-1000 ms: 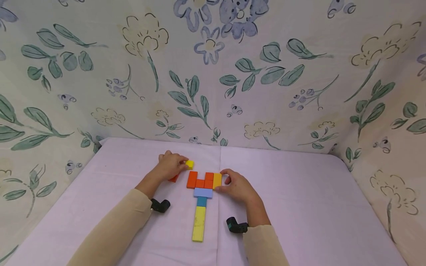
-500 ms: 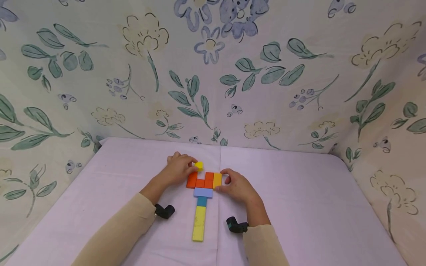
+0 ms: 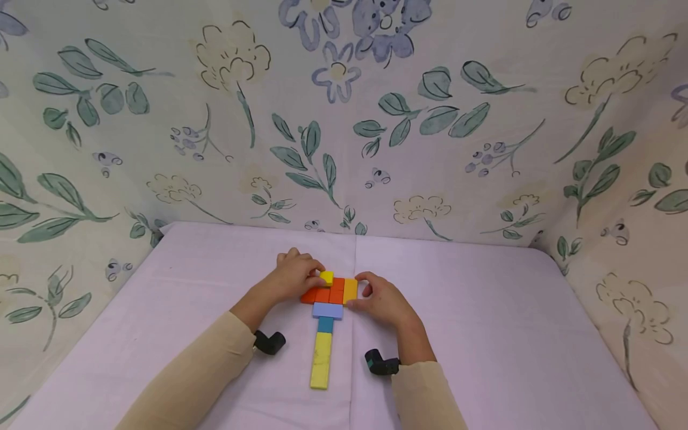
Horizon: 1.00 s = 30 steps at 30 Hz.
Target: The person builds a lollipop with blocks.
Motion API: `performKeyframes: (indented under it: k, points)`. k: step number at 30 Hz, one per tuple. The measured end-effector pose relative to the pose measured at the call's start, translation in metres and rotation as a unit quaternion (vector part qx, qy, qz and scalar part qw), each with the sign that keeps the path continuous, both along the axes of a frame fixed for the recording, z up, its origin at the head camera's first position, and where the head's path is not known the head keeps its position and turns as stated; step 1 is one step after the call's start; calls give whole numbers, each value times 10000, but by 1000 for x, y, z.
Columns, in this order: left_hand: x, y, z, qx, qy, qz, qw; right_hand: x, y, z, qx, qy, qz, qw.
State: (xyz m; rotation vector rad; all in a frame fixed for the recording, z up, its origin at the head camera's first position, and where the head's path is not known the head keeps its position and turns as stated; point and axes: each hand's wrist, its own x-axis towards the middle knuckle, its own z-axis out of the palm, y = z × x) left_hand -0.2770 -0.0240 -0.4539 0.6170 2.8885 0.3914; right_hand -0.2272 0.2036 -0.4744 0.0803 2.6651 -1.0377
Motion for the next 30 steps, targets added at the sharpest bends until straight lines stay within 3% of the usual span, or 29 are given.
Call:
performKeyframes:
  k: [9,20,24,30]
  points:
    - [0,-3,-1,-117,80,-91,9999,0,0,2,56,-17,-25,10000]
    - [3,-1,-3,1,-59,-67,10000,-1,-1,1,39,-6,-34,10000]
    - [6,-4,-5,54,-31,75,10000,-1,-1,0,67,-3,-33,10000]
    - [15,-12,-9,8,355,583,9977,-1,-1,1,47,-63,-87,9999]
